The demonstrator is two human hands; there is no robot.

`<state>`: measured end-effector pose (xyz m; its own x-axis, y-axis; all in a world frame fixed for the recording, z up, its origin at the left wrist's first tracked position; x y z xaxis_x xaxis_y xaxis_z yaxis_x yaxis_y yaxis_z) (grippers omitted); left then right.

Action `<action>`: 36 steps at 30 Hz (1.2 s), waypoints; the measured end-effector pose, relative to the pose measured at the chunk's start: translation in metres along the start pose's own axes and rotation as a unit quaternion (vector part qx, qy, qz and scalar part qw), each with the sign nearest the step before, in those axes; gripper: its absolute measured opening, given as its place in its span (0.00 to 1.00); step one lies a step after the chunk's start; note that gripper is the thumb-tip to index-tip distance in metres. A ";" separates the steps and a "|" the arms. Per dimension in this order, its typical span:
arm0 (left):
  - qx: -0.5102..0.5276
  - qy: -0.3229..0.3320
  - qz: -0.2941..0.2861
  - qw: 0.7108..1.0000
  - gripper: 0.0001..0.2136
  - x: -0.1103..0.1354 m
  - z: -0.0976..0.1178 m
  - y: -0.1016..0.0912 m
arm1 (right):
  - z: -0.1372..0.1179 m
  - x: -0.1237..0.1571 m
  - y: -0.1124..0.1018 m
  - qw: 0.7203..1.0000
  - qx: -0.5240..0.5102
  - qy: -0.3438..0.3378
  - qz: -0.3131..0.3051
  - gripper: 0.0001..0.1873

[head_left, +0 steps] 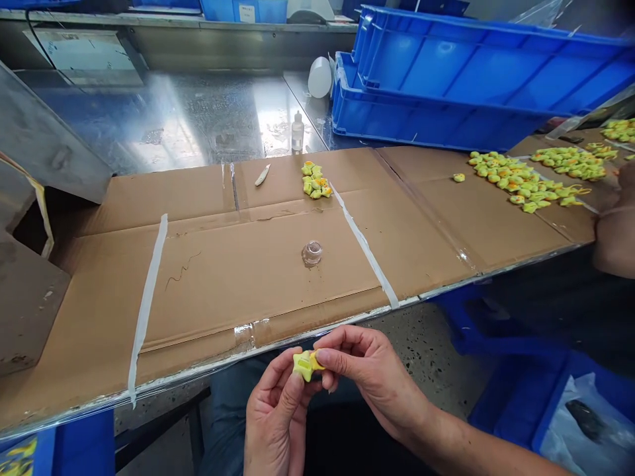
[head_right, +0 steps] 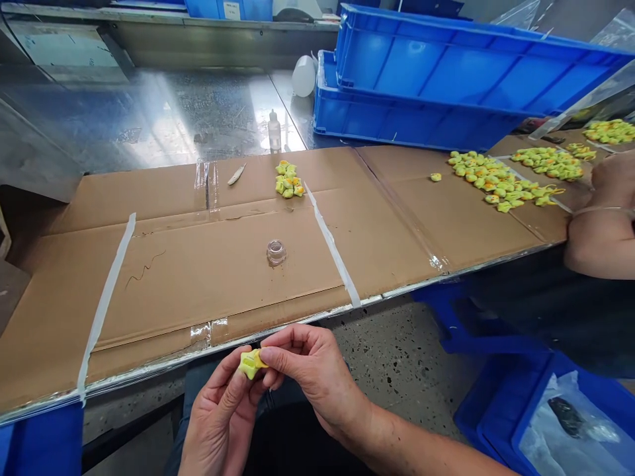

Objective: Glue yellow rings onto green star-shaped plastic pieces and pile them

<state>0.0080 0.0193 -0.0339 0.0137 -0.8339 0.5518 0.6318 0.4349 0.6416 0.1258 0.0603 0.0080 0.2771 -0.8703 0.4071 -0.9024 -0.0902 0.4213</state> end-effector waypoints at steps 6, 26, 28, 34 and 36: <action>-0.010 -0.007 -0.005 1.000 0.14 -0.002 0.000 -0.003 | 0.000 -0.001 0.001 1.000 0.012 0.020 -0.013 0.19; 0.042 -0.026 -0.023 0.998 0.12 0.001 0.005 0.004 | -0.005 0.003 0.006 0.999 0.028 -0.007 -0.017 0.13; 0.044 -0.023 -0.020 0.999 0.12 0.001 0.005 0.004 | -0.005 0.002 0.006 0.999 0.028 -0.011 -0.019 0.12; 0.014 -0.001 -0.009 1.000 0.12 -0.001 0.004 0.002 | -0.003 0.000 0.005 0.999 0.025 -0.005 -0.030 0.12; -0.004 0.026 -0.008 1.000 0.13 -0.002 0.006 0.002 | -0.002 0.000 0.005 0.999 0.022 -0.003 -0.037 0.13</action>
<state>0.0045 0.0239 -0.0311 0.0429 -0.8573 0.5130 0.6378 0.4188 0.6465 0.1222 0.0612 0.0116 0.3415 -0.8631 0.3720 -0.8933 -0.1750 0.4139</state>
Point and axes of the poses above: each hand's wrist, its own x-axis away from the middle knuckle, its own y-axis out of the palm, z = x × y, the point moved 4 cm from there along -x, towards the middle knuckle, and after that the axes turned 5 degrees about -z, right-handed, at the moved point
